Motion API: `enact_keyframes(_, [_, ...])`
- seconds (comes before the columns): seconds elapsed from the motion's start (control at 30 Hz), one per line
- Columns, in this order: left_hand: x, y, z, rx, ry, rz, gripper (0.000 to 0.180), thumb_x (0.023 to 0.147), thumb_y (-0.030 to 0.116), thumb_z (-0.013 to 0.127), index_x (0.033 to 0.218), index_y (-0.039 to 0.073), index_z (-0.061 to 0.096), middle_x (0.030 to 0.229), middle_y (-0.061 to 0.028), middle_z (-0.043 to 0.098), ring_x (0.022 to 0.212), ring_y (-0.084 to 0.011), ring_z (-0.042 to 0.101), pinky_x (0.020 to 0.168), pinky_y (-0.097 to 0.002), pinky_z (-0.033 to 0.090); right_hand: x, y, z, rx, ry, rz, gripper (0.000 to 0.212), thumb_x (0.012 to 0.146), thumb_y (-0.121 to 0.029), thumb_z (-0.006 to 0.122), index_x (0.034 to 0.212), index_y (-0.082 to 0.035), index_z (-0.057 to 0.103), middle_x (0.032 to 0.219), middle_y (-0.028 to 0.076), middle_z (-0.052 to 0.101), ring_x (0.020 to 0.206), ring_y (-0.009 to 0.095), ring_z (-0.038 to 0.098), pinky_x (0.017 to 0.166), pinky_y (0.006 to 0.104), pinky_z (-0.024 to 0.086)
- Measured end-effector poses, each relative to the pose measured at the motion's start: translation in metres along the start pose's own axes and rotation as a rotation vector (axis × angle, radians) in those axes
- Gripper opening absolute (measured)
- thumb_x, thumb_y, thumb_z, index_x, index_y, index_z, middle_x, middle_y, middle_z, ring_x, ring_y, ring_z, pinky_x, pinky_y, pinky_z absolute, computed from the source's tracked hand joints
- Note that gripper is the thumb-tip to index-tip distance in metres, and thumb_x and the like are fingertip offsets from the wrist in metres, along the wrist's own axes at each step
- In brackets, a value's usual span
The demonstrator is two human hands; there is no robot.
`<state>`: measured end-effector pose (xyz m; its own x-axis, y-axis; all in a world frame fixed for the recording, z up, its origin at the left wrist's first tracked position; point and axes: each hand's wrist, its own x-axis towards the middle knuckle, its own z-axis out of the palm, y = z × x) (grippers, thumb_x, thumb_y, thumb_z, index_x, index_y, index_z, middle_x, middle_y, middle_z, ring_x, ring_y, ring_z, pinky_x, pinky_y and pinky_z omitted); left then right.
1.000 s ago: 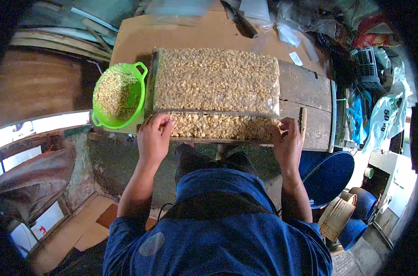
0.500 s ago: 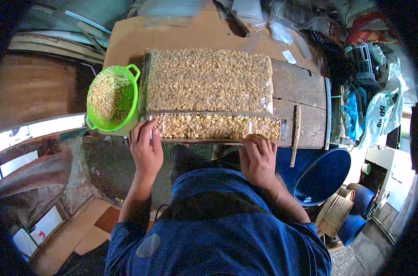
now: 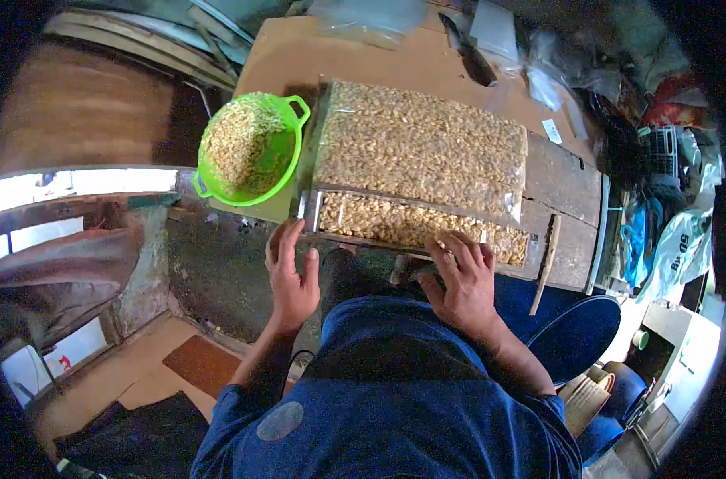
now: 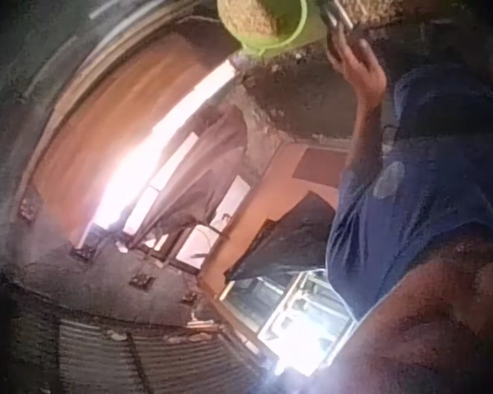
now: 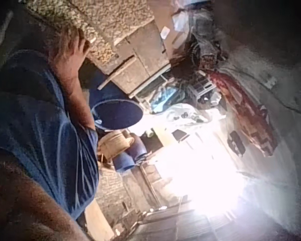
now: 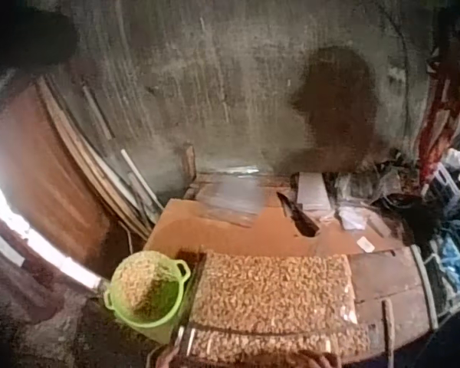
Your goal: The person fills a wooden frame with grains from a green bowl by hand, levels the surface, and covers it with a plastic sheet before walking toward a wooden door.
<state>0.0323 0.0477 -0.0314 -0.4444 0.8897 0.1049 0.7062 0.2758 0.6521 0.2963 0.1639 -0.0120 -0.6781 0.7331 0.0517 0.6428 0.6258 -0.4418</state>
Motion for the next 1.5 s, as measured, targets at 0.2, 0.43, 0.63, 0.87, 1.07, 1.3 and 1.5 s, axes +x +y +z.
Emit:
enact_keyframes(0.2, [-0.009,-0.009,0.003,-0.082,-0.006,-0.047,0.051,0.097,0.02,0.054,0.143,0.002,0.044,0.142,-0.0234,0.046,0.133,-0.0417,0.04,0.112,-0.0498,0.029,0.027,-0.018,0.009,0.037,-0.032,-0.125,0.056,0.081,-0.036,0.073,0.129,-0.01,0.06,0.132,0.012,0.054,0.128,0.032,0.047,0.106,0.0512,0.033])
enact_keyframes(0.43, [-0.011,-0.018,0.002,-0.058,-0.061,-0.007,0.055,0.095,0.023,0.056,0.146,0.006,0.043,0.145,-0.0236,0.043,0.137,-0.0425,0.037,0.113,-0.0511,0.026,0.039,-0.028,0.014,0.016,-0.091,-0.07,0.057,0.082,-0.037,0.073,0.13,-0.009,0.059,0.135,0.012,0.053,0.129,0.032,0.046,0.105,0.0511,0.034])
enact_keyframes(0.63, [-0.006,-0.015,0.002,-0.042,-0.109,0.023,0.052,0.095,0.025,0.055,0.144,0.01,0.048,0.142,-0.0232,0.047,0.136,-0.044,0.038,0.113,-0.0527,0.025,0.036,-0.032,0.013,0.031,-0.053,-0.084,0.057,0.081,-0.035,0.073,0.129,-0.008,0.06,0.132,0.012,0.054,0.121,0.033,0.05,0.102,0.0505,0.037])
enact_keyframes(0.87, [0.006,-0.007,0.005,-0.074,-0.127,0.076,0.055,0.096,0.027,0.054,0.146,0.008,0.045,0.147,-0.0212,0.045,0.14,-0.0435,0.034,0.114,-0.0543,0.021,0.033,-0.031,0.007,0.045,-0.041,-0.088,0.053,0.081,-0.033,0.073,0.126,-0.007,0.061,0.124,0.012,0.059,0.112,0.032,0.055,0.096,0.048,0.04])
enact_keyframes(1.07, [0.008,0.001,0.01,0.042,-0.195,0.152,0.059,0.094,0.025,0.056,0.147,0.004,0.042,0.151,-0.0157,0.043,0.143,-0.0356,0.034,0.115,-0.0548,0.017,0.032,-0.03,0.007,0.095,-0.042,-0.154,0.052,0.08,-0.034,0.074,0.122,-0.006,0.062,0.118,0.01,0.062,0.108,0.031,0.058,0.093,0.0472,0.041])
enact_keyframes(1.3, [0.005,0.007,0.015,0.156,-0.28,0.208,0.066,0.086,0.026,0.064,0.145,0.006,0.045,0.154,-0.0121,0.039,0.146,-0.0298,0.032,0.115,-0.0562,0.013,0.057,-0.04,0.006,0.131,-0.045,-0.2,0.053,0.081,-0.038,0.074,0.124,-0.009,0.062,0.123,0.01,0.061,0.11,0.03,0.058,0.091,0.0477,0.043])
enact_keyframes(1.5, [-0.001,0.009,0.021,0.142,-0.299,0.251,0.068,0.084,0.032,0.064,0.145,0.008,0.046,0.154,-0.0133,0.039,0.145,-0.033,0.031,0.116,-0.0575,0.011,0.093,-0.062,0.021,0.119,-0.106,-0.36,0.061,0.087,-0.05,0.062,0.132,-0.008,0.058,0.132,0.011,0.058,0.125,0.031,0.051,0.102,0.0497,0.038])
